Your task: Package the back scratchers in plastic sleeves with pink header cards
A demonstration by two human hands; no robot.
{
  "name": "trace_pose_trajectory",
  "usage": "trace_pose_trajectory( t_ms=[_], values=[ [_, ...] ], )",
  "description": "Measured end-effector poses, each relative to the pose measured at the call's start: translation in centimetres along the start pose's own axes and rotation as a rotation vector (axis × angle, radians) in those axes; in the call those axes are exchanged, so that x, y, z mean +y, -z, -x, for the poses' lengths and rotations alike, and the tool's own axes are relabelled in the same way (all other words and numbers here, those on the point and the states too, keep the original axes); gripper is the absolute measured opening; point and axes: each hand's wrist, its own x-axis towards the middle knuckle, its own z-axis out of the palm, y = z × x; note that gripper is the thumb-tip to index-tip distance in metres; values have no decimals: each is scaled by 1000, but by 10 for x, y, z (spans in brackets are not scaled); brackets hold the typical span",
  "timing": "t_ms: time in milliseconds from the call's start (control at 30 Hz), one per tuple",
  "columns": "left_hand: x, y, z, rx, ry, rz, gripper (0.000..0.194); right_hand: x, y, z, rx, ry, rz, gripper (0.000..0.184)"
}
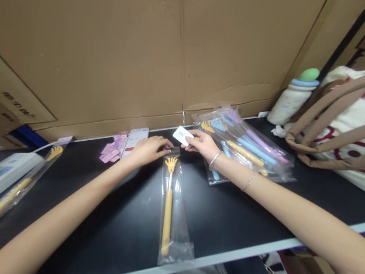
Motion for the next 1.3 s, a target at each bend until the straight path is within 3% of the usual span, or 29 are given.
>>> trace_pose_trajectory(
  t_ms=[267, 400, 533, 767, 933, 1100, 1300],
  values=[
    [-3, -2, 2, 126, 92, 94, 20, -1, -6, 4, -12, -12, -8, 23],
    [-9, -3, -1, 211, 189, 412, 20, 2, -6, 5, -42, -51, -6, 19],
    [-10, -5, -5, 197, 274, 751, 20, 5, -8, 6, -87, -76, -4, 17],
    [1, -3, -3, 157, 403, 1002, 20, 6, -10, 9, -165, -131, 38, 17],
    [-1, -7, -1, 161, 344, 1017, 24, 7, -10, 9, -230, -90, 97, 21],
    [-3, -13, 0, 171, 236, 970, 27, 13, -11, 7, -326, 58, 169, 27],
    [-1, -19, 1, 217, 162, 962, 29, 18, -11, 3, -320, 277, 302, 23]
  ],
)
